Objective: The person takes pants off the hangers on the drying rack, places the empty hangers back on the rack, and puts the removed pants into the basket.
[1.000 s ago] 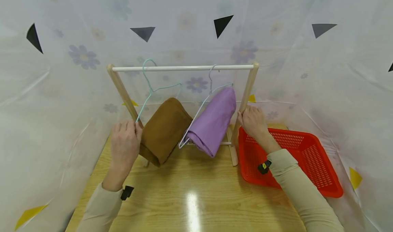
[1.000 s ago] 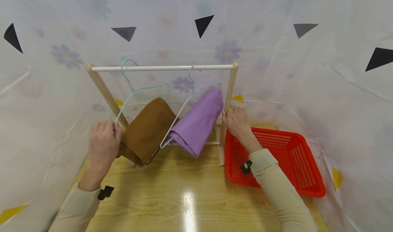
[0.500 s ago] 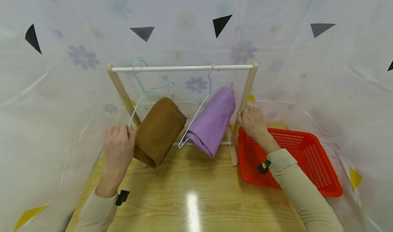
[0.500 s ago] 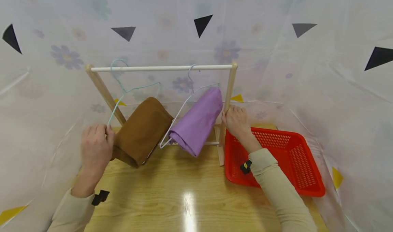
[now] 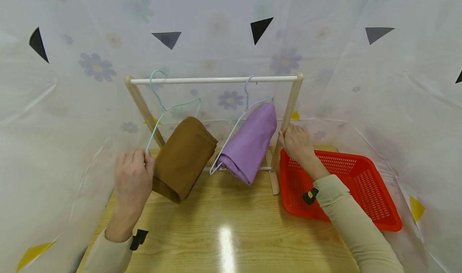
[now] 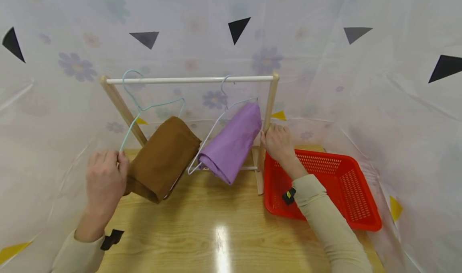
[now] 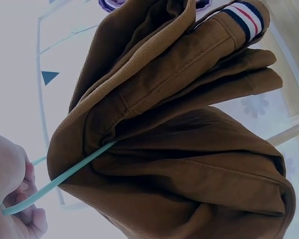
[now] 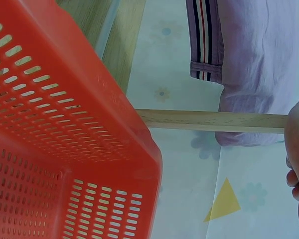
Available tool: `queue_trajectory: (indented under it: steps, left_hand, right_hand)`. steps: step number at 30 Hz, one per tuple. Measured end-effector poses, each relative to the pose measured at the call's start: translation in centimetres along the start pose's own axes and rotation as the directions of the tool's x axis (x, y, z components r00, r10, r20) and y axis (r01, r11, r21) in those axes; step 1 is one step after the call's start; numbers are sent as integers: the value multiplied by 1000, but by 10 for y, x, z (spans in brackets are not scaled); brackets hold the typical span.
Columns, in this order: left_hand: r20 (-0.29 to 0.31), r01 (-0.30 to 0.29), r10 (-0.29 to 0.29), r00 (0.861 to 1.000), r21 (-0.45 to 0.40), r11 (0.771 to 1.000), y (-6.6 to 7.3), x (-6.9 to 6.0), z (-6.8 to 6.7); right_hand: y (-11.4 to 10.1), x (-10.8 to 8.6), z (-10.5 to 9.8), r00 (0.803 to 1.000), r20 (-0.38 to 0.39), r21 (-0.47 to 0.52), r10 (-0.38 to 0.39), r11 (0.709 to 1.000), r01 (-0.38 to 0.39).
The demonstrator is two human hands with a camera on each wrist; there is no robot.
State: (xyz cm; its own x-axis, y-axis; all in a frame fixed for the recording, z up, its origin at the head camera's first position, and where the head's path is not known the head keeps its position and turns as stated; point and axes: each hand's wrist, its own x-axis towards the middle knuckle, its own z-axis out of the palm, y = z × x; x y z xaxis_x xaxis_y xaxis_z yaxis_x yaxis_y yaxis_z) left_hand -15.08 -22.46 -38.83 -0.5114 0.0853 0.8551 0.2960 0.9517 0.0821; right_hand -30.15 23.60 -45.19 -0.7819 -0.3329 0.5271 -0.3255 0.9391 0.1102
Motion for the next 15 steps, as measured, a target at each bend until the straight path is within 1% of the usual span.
queue_trajectory:
  steps: [6,9,12,15]
  left_hand:
    - [0,6,-6,1000,17,1000,-1,-1,-2]
    - [-3,15,-15,1000,11,1000,-1,-1,-3]
    - [-7,29,-29,1000,-1,1000,0,-2,-5]
    - [-11,35,-35,999,-8,999,1,-3,-7]
  right_hand:
    - [-1,0,3,999,-39,-10,-28,1000,28]
    - [-1,1,4,999,-45,-9,-29,1000,29]
    - [-2,1,3,999,-38,-6,-25,1000,24]
    - [-2,0,1,1000,-8,-1,-14,1000,14]
